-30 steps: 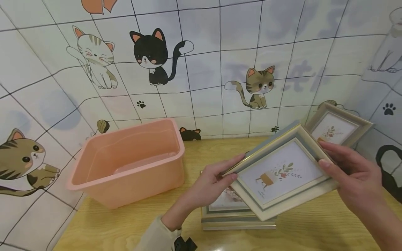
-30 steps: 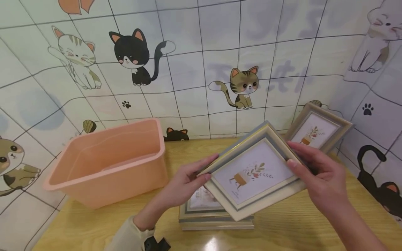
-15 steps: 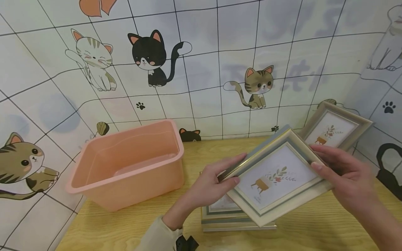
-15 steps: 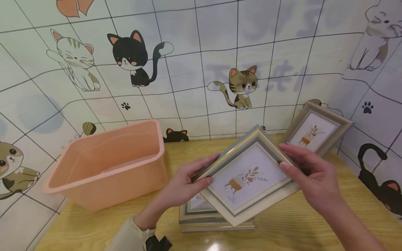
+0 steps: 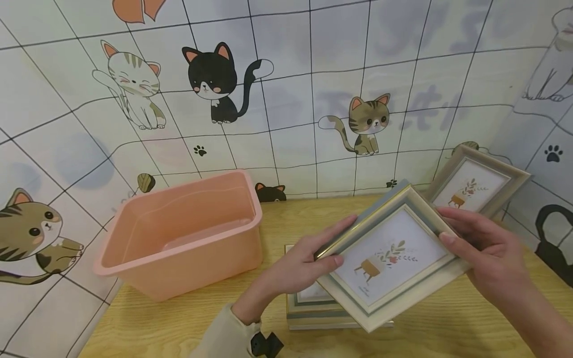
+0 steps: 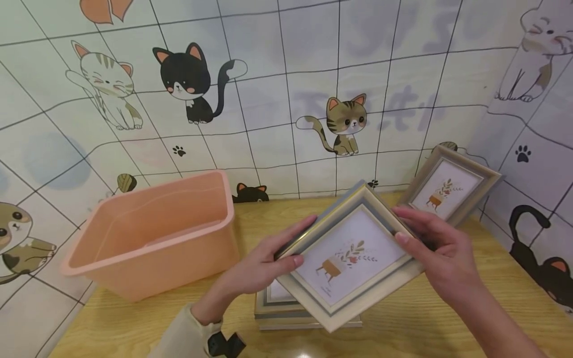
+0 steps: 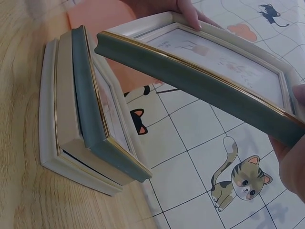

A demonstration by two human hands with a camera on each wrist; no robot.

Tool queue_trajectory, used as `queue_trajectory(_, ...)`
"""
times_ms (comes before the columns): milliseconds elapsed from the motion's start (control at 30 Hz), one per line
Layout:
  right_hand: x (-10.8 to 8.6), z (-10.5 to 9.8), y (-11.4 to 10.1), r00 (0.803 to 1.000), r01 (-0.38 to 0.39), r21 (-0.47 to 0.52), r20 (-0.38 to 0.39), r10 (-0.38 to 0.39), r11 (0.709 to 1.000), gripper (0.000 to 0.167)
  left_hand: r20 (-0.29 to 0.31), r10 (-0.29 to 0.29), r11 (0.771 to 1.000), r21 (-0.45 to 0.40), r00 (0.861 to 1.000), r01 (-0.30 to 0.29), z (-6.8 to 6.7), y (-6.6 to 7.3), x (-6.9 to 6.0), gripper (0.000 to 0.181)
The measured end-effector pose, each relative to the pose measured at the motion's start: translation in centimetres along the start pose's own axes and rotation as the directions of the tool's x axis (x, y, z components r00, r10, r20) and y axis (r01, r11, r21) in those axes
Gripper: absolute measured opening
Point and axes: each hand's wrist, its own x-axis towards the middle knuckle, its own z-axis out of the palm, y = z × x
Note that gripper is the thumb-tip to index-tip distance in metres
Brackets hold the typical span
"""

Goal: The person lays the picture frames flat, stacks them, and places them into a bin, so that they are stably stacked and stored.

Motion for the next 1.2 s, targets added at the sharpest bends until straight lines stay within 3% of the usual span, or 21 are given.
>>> queue_trajectory(267,0.1,0.2,0.0,1.000,0.000,0.024,0.026,0.000,1.000,0.051,0.022,0.003,1.000,0.022,1.000,-0.003,-0.6,-0.3,-0.2,0.070)
queue_trajectory(400,0.1,0.4,0.1,1.000,-0.007,0.021,0.018,0.007,1.000,0.051,0.007,0.035,0.992,0.119,0.999,-0.036,-0.9,-0.2,-0.3,0.069)
queue_trajectory(567,0.0,0.4,0.3,1.000,-0.018,-0.003,0.002,0.018,1.000,0.051,-0.006,0.088,0.963,0.255,0.996,-0.084,-1.1,-0.2,-0.5,0.070)
queue_trajectory(733,0.0,0.6,0.6,1.000,-0.011,-0.004,0.008,0.011,1.000,0.051,-0.048,0.072,0.951,0.305,0.996,-0.054,-1.2,-0.2,-0.7,0.069)
queue_trajectory(1000,0.3,0.1,0.4,0.999,-0.020,-0.030,-0.035,0.019,0.999,0.050,-0.138,0.128,0.970,0.222,0.982,-0.095,-1.0,-1.1,-1.0,0.055)
queue_trajectory(1200,0.4,0.5,0.6,0.995,-0.037,0.009,-0.094,0.037,0.999,0.050,-0.269,0.033,0.990,0.142,0.963,0.006,-0.8,-1.8,-1.6,0.046)
